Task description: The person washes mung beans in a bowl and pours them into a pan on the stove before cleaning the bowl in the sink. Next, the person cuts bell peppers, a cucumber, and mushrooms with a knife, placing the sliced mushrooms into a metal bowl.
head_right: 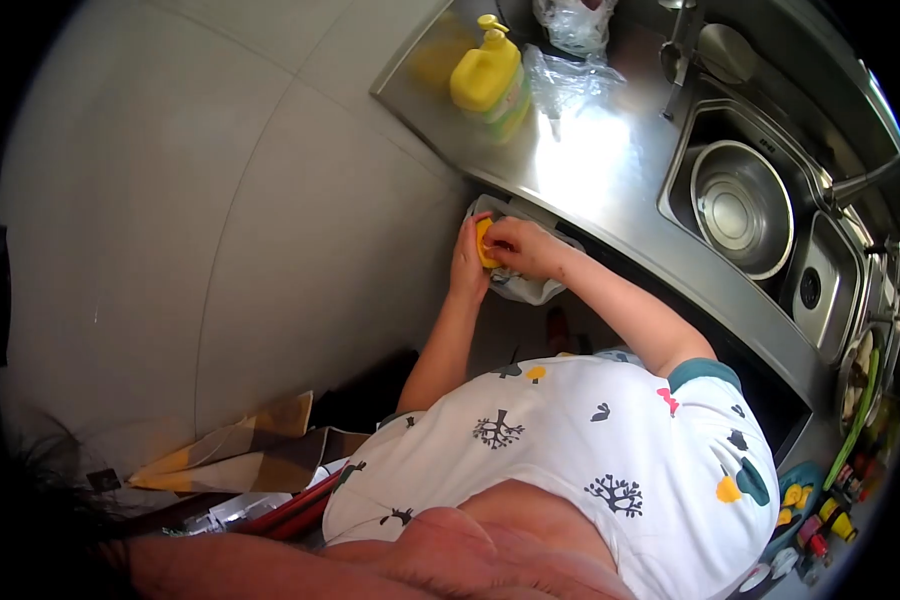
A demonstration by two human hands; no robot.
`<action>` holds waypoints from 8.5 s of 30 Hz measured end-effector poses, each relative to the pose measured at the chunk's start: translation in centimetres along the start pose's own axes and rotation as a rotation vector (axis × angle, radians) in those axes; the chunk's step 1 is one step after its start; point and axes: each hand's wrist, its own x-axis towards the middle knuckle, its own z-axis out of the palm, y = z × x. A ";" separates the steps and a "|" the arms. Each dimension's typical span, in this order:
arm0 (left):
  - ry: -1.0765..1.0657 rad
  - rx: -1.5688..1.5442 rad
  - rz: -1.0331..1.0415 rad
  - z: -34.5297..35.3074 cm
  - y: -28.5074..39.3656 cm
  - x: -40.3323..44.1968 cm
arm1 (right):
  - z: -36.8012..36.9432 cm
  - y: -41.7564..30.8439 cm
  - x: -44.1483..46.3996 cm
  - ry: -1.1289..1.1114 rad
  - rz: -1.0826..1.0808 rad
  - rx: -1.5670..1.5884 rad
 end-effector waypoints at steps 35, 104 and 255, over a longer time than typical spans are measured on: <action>-0.050 -0.422 -0.181 -3.1 2.8 -1.1 | 7.0 12.0 -4.2 -0.130 0.473 -0.347; -0.431 -0.556 -0.729 47.4 -24.9 6.9 | -36.0 15.2 -33.8 1.122 0.324 0.355; -1.853 0.510 -0.234 62.5 -32.1 -18.4 | -17.3 -12.0 -71.5 2.035 1.019 0.011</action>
